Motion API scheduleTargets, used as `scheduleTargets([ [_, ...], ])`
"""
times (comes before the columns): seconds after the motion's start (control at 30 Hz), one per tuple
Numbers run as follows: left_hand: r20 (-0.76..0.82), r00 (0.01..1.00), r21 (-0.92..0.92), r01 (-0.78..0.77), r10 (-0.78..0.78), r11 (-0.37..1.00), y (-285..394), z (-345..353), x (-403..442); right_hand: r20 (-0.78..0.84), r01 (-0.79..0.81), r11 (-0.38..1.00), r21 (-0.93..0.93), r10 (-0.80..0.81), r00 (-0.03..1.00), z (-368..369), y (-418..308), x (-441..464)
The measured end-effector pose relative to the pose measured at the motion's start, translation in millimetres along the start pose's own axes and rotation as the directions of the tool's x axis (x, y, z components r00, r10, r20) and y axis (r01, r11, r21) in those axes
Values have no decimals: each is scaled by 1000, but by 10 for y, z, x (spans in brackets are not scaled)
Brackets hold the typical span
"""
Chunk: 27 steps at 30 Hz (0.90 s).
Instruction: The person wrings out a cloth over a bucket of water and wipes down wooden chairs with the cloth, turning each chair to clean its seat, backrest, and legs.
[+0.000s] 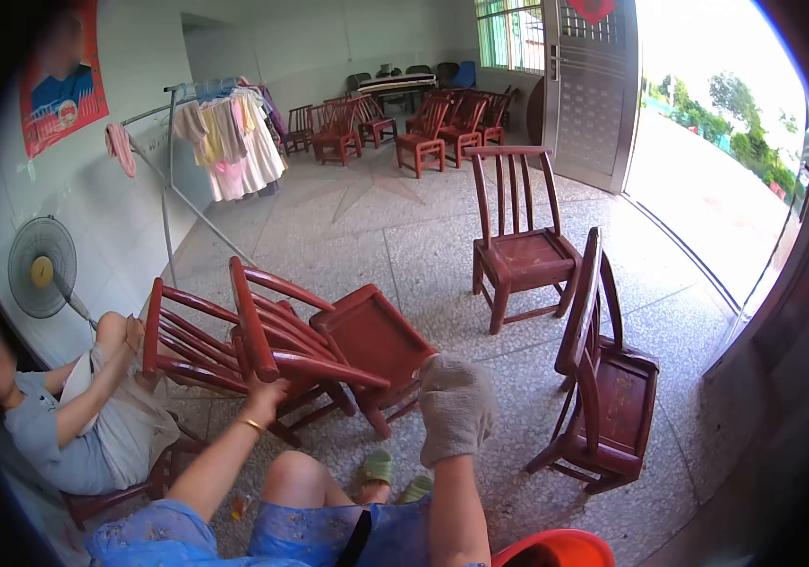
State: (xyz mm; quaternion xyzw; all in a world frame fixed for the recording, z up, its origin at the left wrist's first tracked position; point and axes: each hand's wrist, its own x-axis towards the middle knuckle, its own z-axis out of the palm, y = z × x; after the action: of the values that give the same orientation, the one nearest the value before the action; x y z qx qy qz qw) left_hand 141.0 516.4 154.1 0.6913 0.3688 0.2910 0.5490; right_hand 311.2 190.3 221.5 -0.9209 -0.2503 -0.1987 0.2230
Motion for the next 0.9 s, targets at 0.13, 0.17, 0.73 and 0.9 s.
scheduleTargets([
  [0.13, 317, 944, -353, 22, 97, 935, -34, 963, -201, -13, 22, 998, 67, -21, 1000, 161, -145, -16],
  [0.17, 22, 999, -527, -26, 44, 850, -44, 1235, -132, -13, 24, 997, 79, -23, 1000, 202, -172, -33],
  [0.73, 503, 862, -543, 253, 69, 801, -18, 841, -493, -104, 148, 988, -34, -150, 983, 296, -627, 306],
  [0.9, 617, 787, -529, 423, -9, 736, 143, 846, -426, -180, 164, 986, -30, -167, 969, 125, -1031, 334],
])
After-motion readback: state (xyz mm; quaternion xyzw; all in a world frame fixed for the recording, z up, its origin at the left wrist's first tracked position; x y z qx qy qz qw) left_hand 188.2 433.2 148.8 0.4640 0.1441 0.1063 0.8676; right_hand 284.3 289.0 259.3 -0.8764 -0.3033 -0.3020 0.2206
